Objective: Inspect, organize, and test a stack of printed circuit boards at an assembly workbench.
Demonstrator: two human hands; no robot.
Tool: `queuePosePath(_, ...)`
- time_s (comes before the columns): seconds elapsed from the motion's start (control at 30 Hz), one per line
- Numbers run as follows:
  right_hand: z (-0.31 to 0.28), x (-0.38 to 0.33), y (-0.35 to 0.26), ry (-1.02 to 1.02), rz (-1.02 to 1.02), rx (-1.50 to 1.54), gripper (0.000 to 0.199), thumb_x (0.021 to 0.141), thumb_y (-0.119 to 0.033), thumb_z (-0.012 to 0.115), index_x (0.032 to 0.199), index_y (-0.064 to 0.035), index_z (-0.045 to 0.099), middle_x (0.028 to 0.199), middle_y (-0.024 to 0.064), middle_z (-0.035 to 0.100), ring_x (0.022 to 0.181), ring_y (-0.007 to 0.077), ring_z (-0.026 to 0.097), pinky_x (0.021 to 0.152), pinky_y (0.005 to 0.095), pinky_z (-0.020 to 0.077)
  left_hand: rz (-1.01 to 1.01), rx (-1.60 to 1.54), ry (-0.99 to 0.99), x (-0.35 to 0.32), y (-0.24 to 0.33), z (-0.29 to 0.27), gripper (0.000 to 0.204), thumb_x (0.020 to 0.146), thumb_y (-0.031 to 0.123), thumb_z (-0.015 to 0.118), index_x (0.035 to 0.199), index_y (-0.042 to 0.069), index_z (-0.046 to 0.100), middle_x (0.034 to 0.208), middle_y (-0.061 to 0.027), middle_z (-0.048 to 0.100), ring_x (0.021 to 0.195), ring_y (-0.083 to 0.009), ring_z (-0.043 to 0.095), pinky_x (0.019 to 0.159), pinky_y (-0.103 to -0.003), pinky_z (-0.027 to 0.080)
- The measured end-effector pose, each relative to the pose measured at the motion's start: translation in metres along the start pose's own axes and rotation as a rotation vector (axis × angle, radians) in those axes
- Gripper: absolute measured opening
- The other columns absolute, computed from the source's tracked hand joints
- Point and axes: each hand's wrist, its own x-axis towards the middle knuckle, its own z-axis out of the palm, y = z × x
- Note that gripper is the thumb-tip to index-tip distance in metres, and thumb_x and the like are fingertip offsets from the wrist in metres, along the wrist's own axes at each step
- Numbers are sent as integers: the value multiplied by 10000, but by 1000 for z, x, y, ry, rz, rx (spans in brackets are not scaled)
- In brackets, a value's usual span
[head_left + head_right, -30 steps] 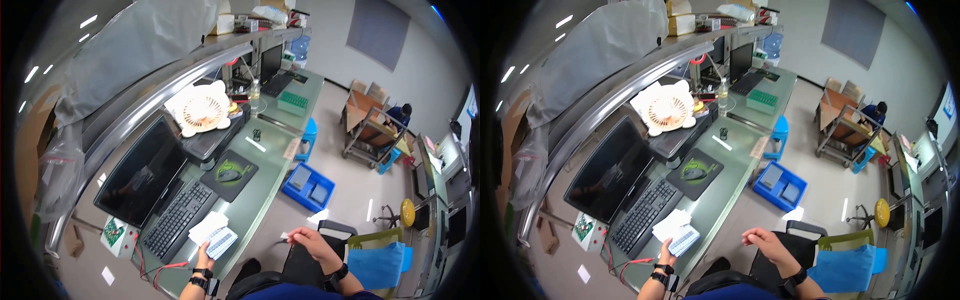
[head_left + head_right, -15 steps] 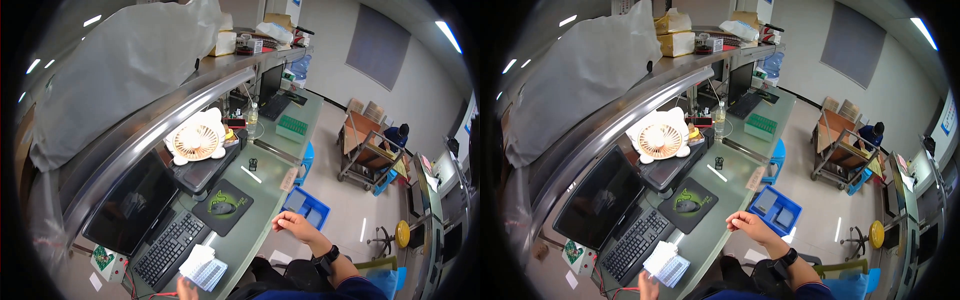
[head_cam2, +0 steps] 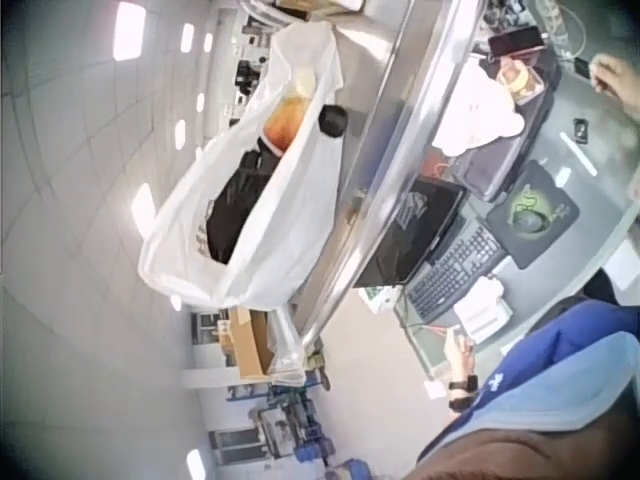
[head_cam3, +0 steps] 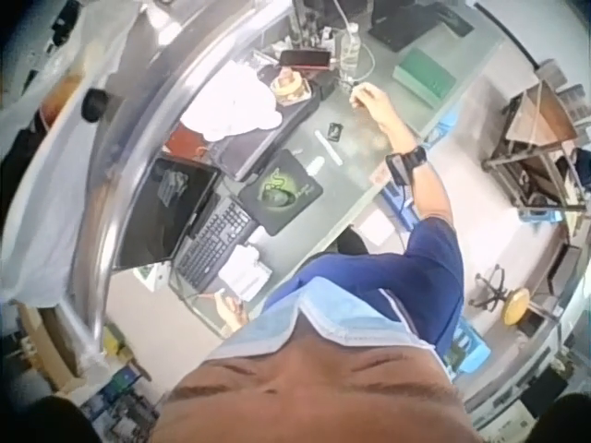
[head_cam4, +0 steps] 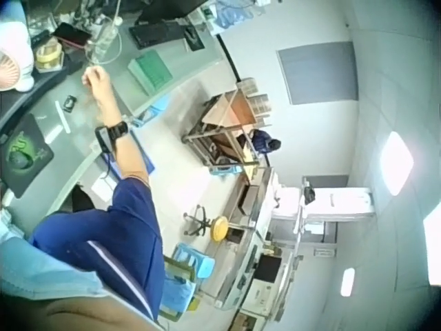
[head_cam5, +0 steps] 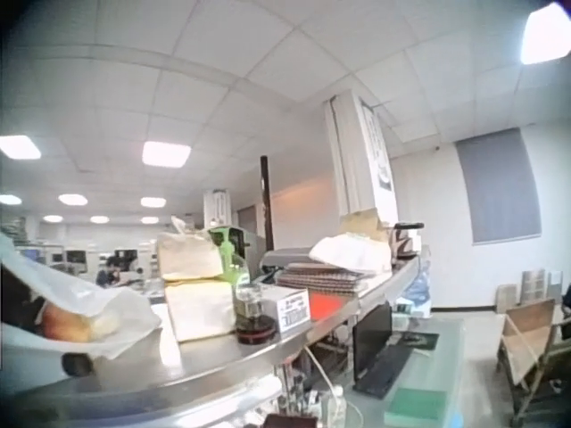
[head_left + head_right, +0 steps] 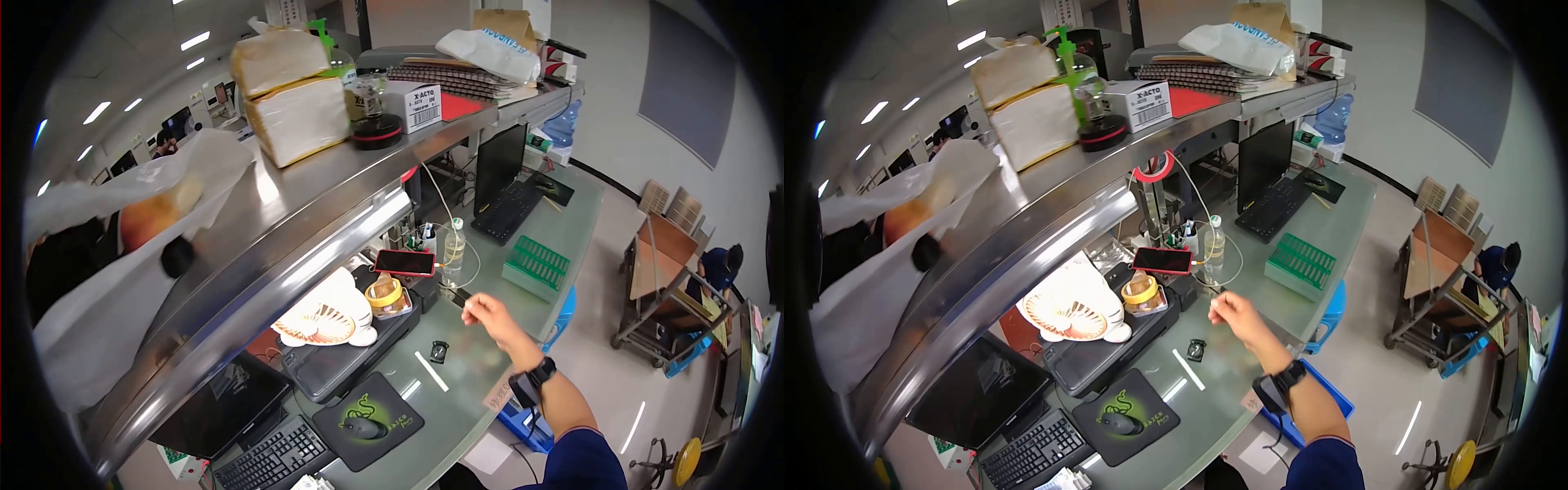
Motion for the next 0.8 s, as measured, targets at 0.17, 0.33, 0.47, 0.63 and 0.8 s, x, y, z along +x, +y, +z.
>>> queuePosePath(0.17, -24, 132, 2, -61, -30, -160, 173, 997, -189, 571, 973, -25, 621, 866, 24, 650, 781, 98, 611, 718, 257, 509, -97, 46, 55, -27, 13, 74, 83, 963, 155, 530, 910, 123, 585, 629, 23, 376, 571, -120, 400, 539, -262, 365)
queuePosePath(0.33, -20, 238, 25, -90, -142, -400, 145, 961, -151, 591, 973, -11, 629, 813, 18, 656, 723, 87, 602, 668, 252, 503, 14, 189, -51, -27, -29, 81, 133, 982, 98, 484, 1051, 89, 598, 758, -9, 480, 677, -126, 478, 566, -269, 413)
queuePosePath(0.47, -13, 289, 57, -31, -248, -802, 137, 906, -155, 633, 951, -35, 678, 856, 98, 703, 775, 223, 677, 704, 347, 531, 28, 372, 10, -28, -64, 58, 217, 990, 92, 476, 1186, 81, 568, 907, -44, 546, 798, -148, 538, 620, -293, 469)
queuePosePath(0.63, -11, 320, 92, 75, -164, -1045, 141, 827, -106, 637, 939, -77, 719, 948, 164, 714, 917, 351, 681, 803, 439, 535, -53, 419, 100, -35, -86, 45, 258, 990, 133, 499, 1243, 99, 542, 974, -60, 562, 858, -179, 563, 679, -334, 508)
queuePosePath(0.8, -16, 327, 98, -69, -37, -1079, 170, 819, -55, 610, 956, -117, 689, 1000, 193, 689, 1001, 390, 655, 853, 479, 521, -73, 216, 44, -43, -86, 59, 185, 988, 241, 545, 1151, 156, 567, 918, -53, 563, 789, -174, 552, 639, -362, 505)
